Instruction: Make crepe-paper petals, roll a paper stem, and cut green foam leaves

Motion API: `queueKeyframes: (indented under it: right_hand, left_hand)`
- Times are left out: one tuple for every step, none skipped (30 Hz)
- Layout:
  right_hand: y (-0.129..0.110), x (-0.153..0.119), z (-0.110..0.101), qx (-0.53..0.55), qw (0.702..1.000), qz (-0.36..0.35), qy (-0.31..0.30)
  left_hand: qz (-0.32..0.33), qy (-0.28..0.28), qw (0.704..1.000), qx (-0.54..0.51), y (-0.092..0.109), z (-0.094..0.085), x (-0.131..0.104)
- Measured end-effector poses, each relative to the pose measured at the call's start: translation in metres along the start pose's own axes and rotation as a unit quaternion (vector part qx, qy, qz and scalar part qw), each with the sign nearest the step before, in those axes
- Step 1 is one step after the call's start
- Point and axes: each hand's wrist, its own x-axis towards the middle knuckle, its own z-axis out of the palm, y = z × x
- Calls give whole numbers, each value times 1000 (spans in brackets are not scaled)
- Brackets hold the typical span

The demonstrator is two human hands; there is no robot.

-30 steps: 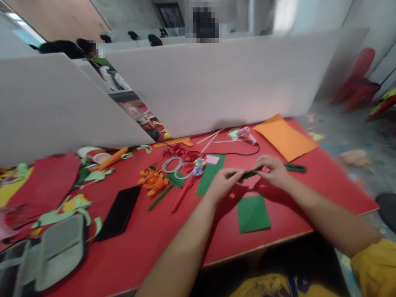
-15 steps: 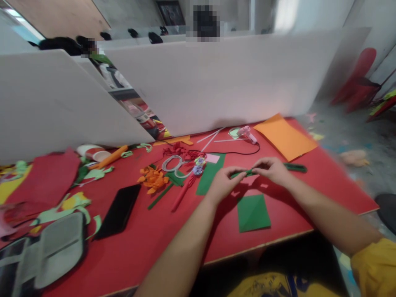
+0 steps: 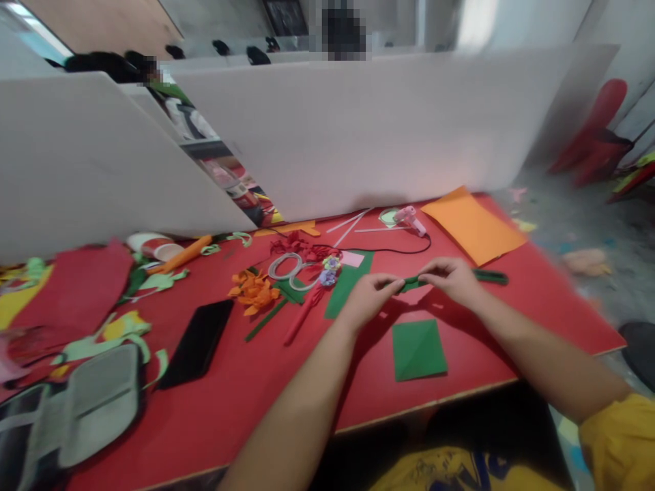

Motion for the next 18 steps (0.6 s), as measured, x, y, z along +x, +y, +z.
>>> queueKeyframes:
  right_hand:
    - [0,0,0,0,1000,1,0]
    - [0,0,0,1,1000,2,0]
    - [0,0,0,3,1000,4,1]
    - [0,0,-1,4,1000,6,1]
    - [-1,0,-1,4,1000,7,1]
    - [-1,0,-1,3,1000,7,1]
    - [-2,0,-1,0,1000,6,1]
    - [-3,0,0,-4,1000,2,1]
    - [-4,0,0,-8,1000,-4,0]
    - [-5,-1,0,-12,1000,-10,0]
    - [-6,-1,-1,-16,1000,-18,0]
    - [-7,-1,-1,-21,999,-24,0]
    - [-8,-1,-1,-25,999,-30,-1]
    - [-9,-1,-1,-31,999,-35,-2]
    - [-10,-1,-1,-36,999,-39,-3]
    - [-10,-1,-2,-41,998,-43,-5]
    - [-11,-1,-2,-45,998,-46,-6]
    - [-11,-1,-2,-49,998,-49,-7]
  left_hand:
    - [1,0,1000,-1,0,0,0]
    - [3,0,1000,-2,0,0,0]
    - [6,0,1000,-4,0,0,0]
    - [10,1,1000,-6,0,1,0]
    - [12,2,1000,-7,0,1,0]
    - [15,4,1000,-8,0,1,0]
    - [17,7,1000,-8,0,2,0]
    - [18,11,1000,-7,0,2,-1]
    - [20,16,1000,-4,0,2,-1]
    - [21,22,1000,-1,0,2,-1]
    - [23,27,999,3,0,2,-2]
    - [24,31,999,7,1,2,-2]
    - [25,32,999,10,1,2,-3]
    - [25,33,999,13,1,2,-3]
    - [25,32,999,17,1,2,-3]
    - [24,32,999,20,1,2,-4]
    - [24,32,999,24,1,2,-4]
    - [23,33,999,27,1,2,-4]
